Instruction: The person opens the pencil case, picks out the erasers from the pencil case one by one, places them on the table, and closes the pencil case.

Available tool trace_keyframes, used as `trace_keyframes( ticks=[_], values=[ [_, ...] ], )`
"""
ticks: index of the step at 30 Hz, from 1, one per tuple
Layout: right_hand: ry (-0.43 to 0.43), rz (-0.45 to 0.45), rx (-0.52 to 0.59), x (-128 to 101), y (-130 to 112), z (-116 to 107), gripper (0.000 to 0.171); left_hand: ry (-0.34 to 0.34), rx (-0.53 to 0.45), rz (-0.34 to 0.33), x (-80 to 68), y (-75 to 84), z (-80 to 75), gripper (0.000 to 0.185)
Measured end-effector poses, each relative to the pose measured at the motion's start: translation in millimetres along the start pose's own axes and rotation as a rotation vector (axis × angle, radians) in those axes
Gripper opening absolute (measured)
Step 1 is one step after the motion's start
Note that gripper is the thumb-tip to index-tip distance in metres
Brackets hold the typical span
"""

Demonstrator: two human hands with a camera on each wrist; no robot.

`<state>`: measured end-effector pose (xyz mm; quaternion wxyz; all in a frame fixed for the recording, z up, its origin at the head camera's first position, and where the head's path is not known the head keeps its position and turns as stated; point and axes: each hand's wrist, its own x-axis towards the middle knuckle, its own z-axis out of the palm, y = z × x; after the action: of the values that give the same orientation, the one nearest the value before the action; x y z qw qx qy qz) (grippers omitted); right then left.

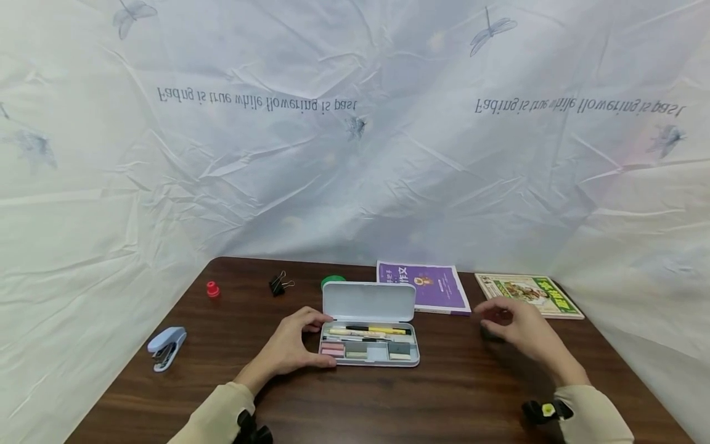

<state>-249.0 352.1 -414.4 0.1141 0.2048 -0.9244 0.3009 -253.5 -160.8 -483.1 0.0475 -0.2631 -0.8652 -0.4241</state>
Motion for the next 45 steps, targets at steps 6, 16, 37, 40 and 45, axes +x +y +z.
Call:
trace_keyframes(
  ticks=[6,16,37,40,45],
  values=[
    [0.043,-0.067,0.137,23.9,-37.8,6.3,0.028,0.006,-0.007,0.018,0.4,-1.0,-1.6,0.08],
    [-0.043,-0.158,0.358,54.6,-78.0,41.3,0.028,0.003,-0.005,0.011,0.5,-0.9,-0.5,0.079],
    [-0.356,-0.358,0.097,51.5,-88.5,92.8,0.035,0.0,-0.01,0.021,0.5,-1.2,-1.0,0.081],
    [-0.37,-0.388,0.069,51.9,-89.9,94.0,0.042,0.0,-0.003,0.024,0.3,-1.6,-1.1,0.081],
    [-0.363,-0.394,0.035,51.6,-92.0,94.2,0.043,0.0,-0.013,0.03,0.2,-0.9,-0.7,0.081]
  ],
)
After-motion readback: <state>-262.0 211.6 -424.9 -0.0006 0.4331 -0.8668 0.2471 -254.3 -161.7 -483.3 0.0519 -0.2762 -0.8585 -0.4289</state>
